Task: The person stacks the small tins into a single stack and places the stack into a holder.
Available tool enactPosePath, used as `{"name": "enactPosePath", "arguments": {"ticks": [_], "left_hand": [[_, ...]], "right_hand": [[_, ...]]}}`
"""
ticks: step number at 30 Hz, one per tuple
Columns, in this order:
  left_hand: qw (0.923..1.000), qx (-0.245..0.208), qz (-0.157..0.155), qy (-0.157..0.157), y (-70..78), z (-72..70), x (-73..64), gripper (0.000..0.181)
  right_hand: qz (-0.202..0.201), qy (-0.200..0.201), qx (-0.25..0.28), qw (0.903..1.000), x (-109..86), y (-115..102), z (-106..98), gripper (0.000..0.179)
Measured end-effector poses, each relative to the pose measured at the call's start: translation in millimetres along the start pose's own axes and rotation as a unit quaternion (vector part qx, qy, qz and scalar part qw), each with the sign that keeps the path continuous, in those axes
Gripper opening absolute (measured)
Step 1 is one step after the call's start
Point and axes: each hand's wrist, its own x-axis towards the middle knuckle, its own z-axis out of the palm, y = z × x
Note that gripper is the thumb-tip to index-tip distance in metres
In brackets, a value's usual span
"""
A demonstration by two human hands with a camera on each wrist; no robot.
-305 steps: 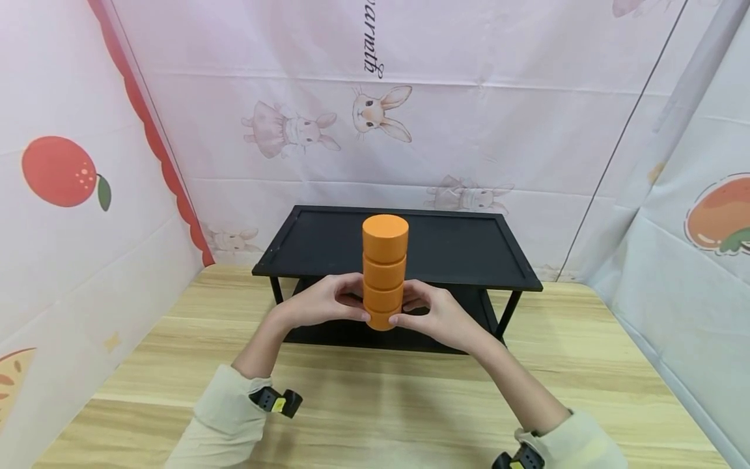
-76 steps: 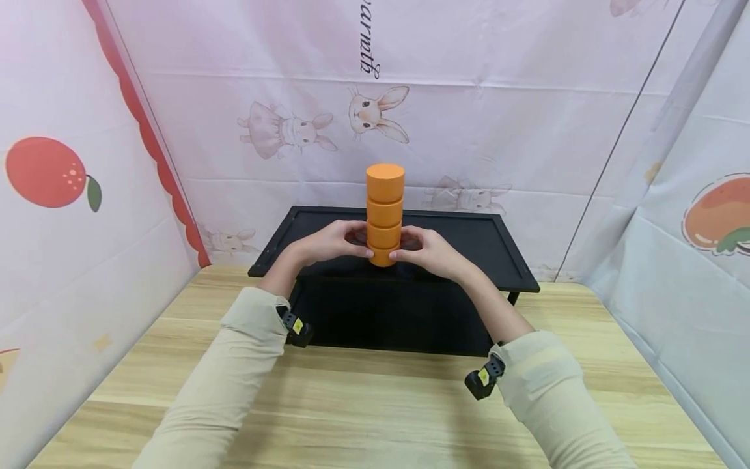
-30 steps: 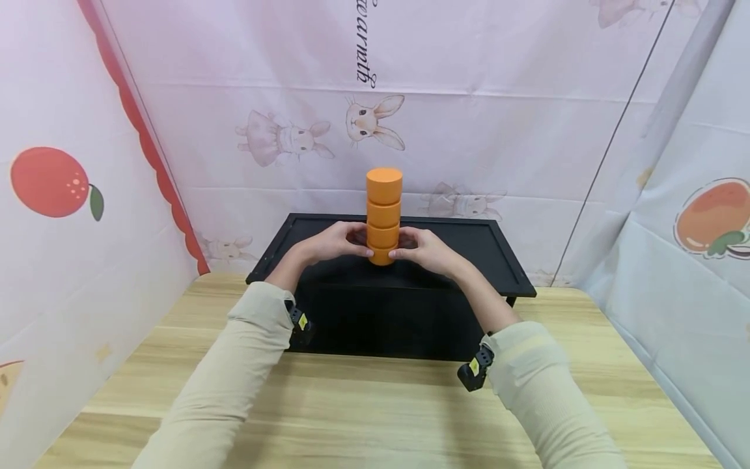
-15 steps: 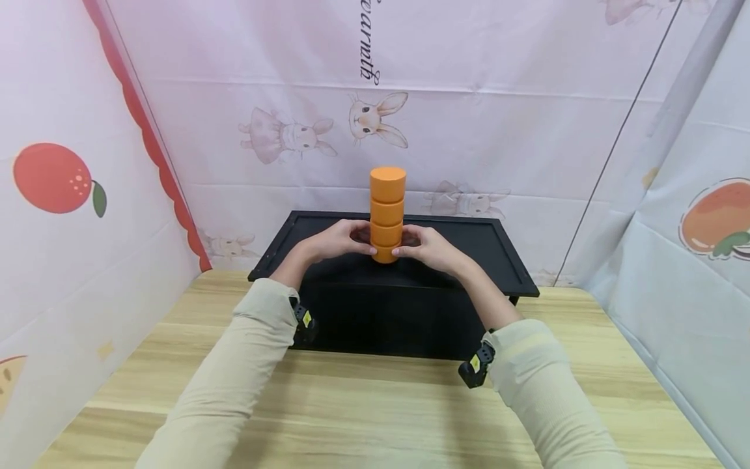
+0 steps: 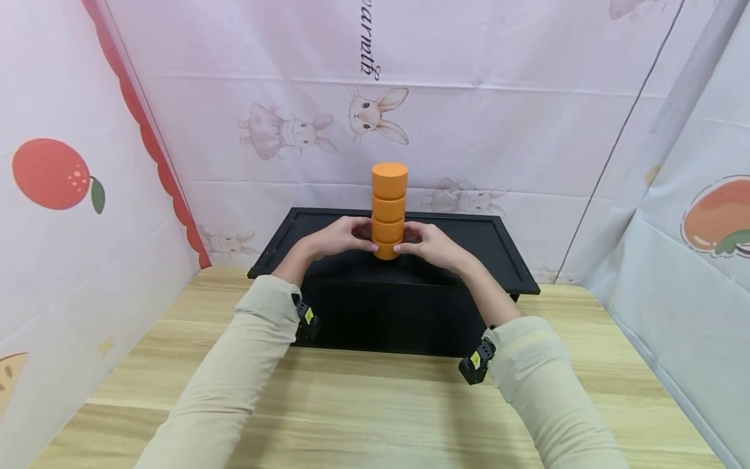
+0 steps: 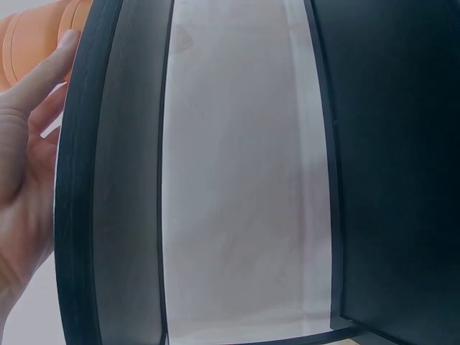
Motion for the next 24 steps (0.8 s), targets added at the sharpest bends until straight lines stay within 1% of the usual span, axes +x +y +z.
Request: {"name": "enactPosePath", "arguments": {"ticks": [11,17,24], "left_hand": [[1.0,-0.009,-0.003,0.003,-0.1,2.0,1.7,0.046],[1.0,-0.005,-0.004,0.003,-0.7,3.1,1.3,0.047],[0.9999,-0.003,-0.014,0.007,0.9,2.5,0.3,0.047]], "right_hand": [[0.002,0.0,0.003,1.0,1.2,1.7,-1.5,0.052],[0.001,-0.001,-0.004,1.0,1.2,3.4,-1.0,0.052],[-0.013,-0.005,0.002,0.9999,1.4,3.6,-1.4,0.054]]}}
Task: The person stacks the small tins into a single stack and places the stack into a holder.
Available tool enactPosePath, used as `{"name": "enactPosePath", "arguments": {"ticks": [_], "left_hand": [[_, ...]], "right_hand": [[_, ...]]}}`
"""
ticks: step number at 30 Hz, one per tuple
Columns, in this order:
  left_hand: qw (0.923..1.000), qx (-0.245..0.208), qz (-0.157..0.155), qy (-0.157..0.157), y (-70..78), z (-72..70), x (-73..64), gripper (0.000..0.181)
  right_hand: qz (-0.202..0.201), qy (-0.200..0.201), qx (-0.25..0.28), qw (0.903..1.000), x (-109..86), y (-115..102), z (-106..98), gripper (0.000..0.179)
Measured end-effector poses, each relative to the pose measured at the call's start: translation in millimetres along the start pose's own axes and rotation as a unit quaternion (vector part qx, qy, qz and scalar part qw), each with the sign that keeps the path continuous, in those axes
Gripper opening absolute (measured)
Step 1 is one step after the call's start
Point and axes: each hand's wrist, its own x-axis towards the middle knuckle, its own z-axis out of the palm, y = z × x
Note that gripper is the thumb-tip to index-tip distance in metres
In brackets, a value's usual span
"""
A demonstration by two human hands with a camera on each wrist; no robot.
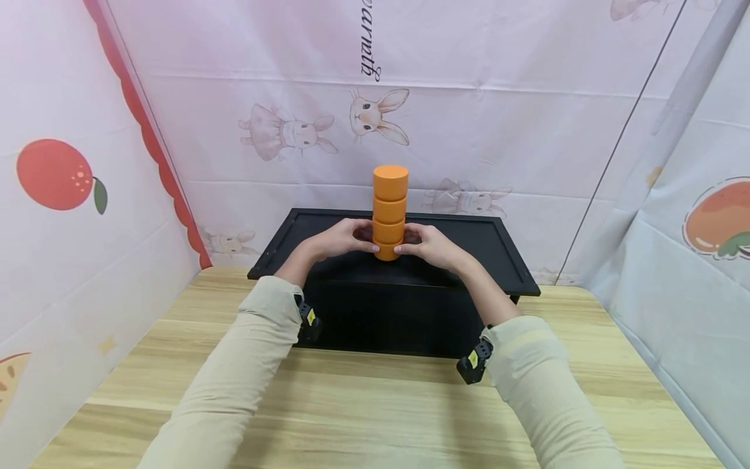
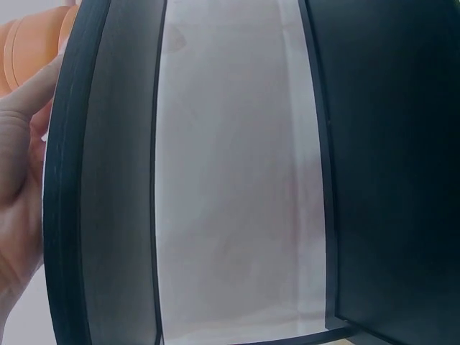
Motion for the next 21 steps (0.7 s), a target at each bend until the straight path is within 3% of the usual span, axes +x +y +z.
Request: {"name": "enactPosePath", "arguments": {"ticks": [5,12,21], "left_hand": [[1.0,0.005,-0.004,0.002,0.5,0.6,0.5,0.048],[0.9998,0.012,-0.011,0.012,-0.9,2.2,3.0,0.048],[0.9998,0.014,-0.009,0.012,-2.0,0.6,3.5,0.05]], "right_hand": [[-0.016,0.0,-0.006,0.9999,-0.4,0.7,0.2,0.057],[0.023,-0.005,-0.015,0.9996,1.7,-2.2,-0.4,0.054],[0.036,-0.018,-0.011,0.9991,2.5,-4.7,-2.1,0.054]]}}
